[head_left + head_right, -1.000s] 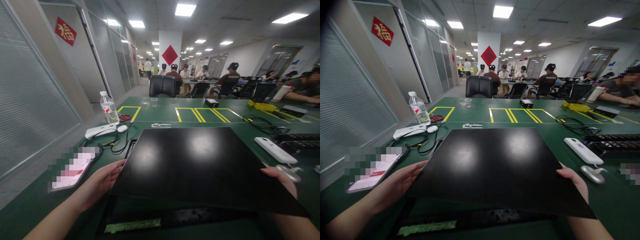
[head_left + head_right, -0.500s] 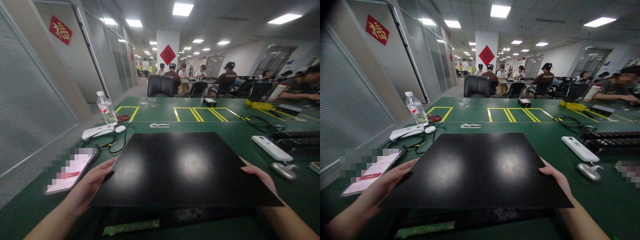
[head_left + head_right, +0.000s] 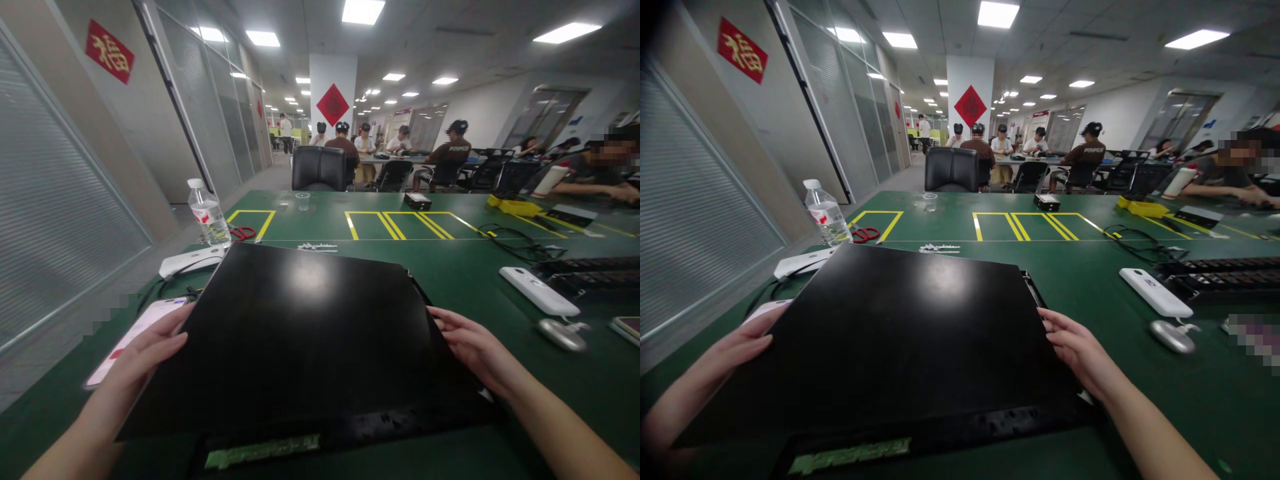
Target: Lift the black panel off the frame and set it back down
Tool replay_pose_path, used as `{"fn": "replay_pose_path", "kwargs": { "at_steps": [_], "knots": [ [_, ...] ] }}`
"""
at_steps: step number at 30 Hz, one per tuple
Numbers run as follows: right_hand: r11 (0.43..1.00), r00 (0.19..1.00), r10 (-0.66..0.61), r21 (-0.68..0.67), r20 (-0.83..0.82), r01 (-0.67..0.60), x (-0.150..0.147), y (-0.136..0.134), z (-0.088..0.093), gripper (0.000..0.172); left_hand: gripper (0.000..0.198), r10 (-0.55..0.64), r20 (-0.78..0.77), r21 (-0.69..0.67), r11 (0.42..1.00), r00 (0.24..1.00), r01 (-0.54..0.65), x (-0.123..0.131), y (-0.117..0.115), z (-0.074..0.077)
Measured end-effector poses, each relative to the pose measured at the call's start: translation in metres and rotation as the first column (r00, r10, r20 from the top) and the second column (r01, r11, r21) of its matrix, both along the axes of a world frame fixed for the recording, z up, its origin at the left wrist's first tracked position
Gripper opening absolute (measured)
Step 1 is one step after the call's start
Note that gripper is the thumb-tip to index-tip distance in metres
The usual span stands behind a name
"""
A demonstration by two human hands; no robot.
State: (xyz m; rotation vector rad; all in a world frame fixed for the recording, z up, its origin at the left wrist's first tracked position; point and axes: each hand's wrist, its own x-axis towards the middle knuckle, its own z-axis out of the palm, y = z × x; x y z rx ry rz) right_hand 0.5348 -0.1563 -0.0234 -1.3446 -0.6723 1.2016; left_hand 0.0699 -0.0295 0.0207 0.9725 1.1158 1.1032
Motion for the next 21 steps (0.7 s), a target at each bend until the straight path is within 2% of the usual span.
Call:
{"fn": "replay_pose_path", "kwargs": {
  "at_steps": [6,10,14,21],
  "knots": [
    [0.984,0.982,-0.164,-0.054,0.095,0.170,0.002,0.002,0.002,0.058,0.056,0.025,-0.032,0.060,0.998,0.999,-0.023,-0.001,0.002,-0.009],
    [0.987,0.983,-0.129,-0.080,0.128,0.139,0.007,0.001,0.002,0.060,0.051,0.003,-0.018,0.066,0.998,1.000,-0.001,0.002,0.001,-0.008],
    [0.996,0.987,-0.075,-0.044,0.143,0.082,0.016,0.000,0.000,0.060,0.052,0.001,-0.025,0.074,0.997,1.000,0.001,0.004,-0.003,-0.005],
    [0.993,0.972,-0.113,0.008,0.207,0.114,0.021,0.001,-0.003,0.059,0.054,0.029,-0.067,0.073,0.997,0.997,-0.024,0.007,-0.006,-0.002]
  ]
}}
